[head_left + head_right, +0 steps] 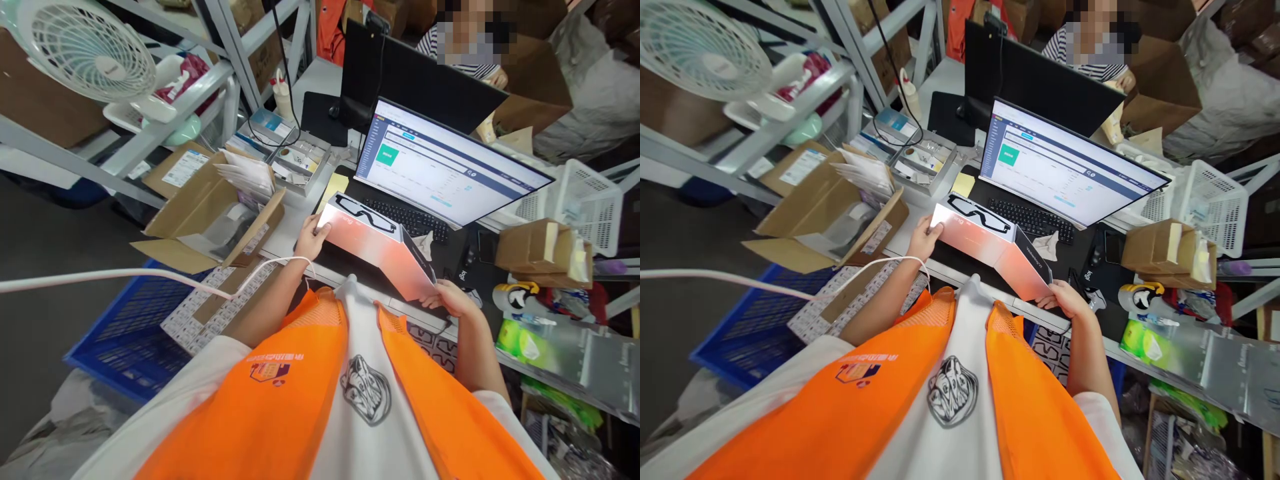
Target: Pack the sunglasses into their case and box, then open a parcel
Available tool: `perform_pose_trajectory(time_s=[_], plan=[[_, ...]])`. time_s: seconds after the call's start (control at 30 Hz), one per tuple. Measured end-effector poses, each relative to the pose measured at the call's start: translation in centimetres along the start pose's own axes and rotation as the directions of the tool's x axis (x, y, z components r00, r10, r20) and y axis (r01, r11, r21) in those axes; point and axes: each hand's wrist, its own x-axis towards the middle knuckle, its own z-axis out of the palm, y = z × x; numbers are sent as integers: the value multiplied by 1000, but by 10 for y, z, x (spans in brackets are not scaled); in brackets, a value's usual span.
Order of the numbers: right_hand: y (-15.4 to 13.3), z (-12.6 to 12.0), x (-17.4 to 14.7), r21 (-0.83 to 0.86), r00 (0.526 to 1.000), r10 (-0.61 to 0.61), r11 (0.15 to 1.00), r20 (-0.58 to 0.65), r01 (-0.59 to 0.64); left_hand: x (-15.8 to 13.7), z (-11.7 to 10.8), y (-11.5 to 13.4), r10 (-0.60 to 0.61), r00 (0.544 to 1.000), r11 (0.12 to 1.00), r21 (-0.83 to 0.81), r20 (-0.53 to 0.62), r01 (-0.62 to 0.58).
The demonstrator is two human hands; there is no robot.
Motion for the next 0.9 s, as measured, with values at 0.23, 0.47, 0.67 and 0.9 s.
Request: perform_pose_trajectory(time_s=[0.23,0.47,0.67,0.9], plan=[[-6,-6,-1,-97,999,-39,995,-6,38,3,-16,4,19,999,998,57,38,-21],[-18,-5,-7,-167,999,-40,985,-29,34,10,-28,3,80,996,994,68,40,-83],[-24,-3,-13,-181,998,-37,983,-48,28,11,-35,2,82,994,994,73,66,-87],[-27,6,-20,-207,997,-30,978,-74,14,10,-40,2,107,985,990,77,135,-118]])
